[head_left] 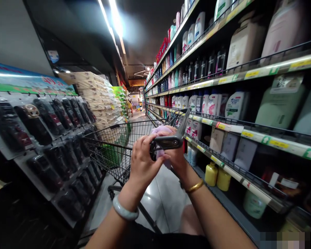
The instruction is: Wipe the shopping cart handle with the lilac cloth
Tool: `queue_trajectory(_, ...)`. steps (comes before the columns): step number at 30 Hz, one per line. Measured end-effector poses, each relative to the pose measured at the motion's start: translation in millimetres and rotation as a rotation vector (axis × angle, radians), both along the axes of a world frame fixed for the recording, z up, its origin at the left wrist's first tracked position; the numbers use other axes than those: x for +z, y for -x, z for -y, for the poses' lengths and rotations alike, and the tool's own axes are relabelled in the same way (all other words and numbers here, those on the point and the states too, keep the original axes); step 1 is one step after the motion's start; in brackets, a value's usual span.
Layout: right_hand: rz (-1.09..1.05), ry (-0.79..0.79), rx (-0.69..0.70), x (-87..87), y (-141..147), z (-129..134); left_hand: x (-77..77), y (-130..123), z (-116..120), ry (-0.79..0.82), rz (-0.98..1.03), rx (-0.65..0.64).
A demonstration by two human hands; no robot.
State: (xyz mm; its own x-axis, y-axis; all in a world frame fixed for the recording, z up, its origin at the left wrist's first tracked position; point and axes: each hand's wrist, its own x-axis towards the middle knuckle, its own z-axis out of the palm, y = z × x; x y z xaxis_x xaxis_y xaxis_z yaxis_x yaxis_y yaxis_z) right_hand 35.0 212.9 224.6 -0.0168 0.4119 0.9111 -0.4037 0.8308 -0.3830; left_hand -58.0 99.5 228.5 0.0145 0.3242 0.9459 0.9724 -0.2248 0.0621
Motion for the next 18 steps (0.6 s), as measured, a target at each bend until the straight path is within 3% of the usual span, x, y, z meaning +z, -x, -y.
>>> queue_trajectory(3, -0.003, -0.052, -0.123, 7.9, -1.4, 5.5, -1.6, 1.3, -3.7, -0.099, 0.05, 0.012)
queue_trajectory(8, -0.001, -0.11, -0.135, -2.9, 19.7, 2.1, 0.5, 5.2, -4.4, -0.27, 0.101, 0.062)
queue_trajectory(13, -0.148, 0.198, -0.315, -5.7, 32.4, -24.1, 1.2, 11.6, 7.4, -0.259, 0.141, 0.046)
queue_trajectory(18, -0.109, -0.044, -0.245, -9.9, 39.5, -2.8, 2.2, 14.4, 19.5, -0.254, 0.152, 0.028)
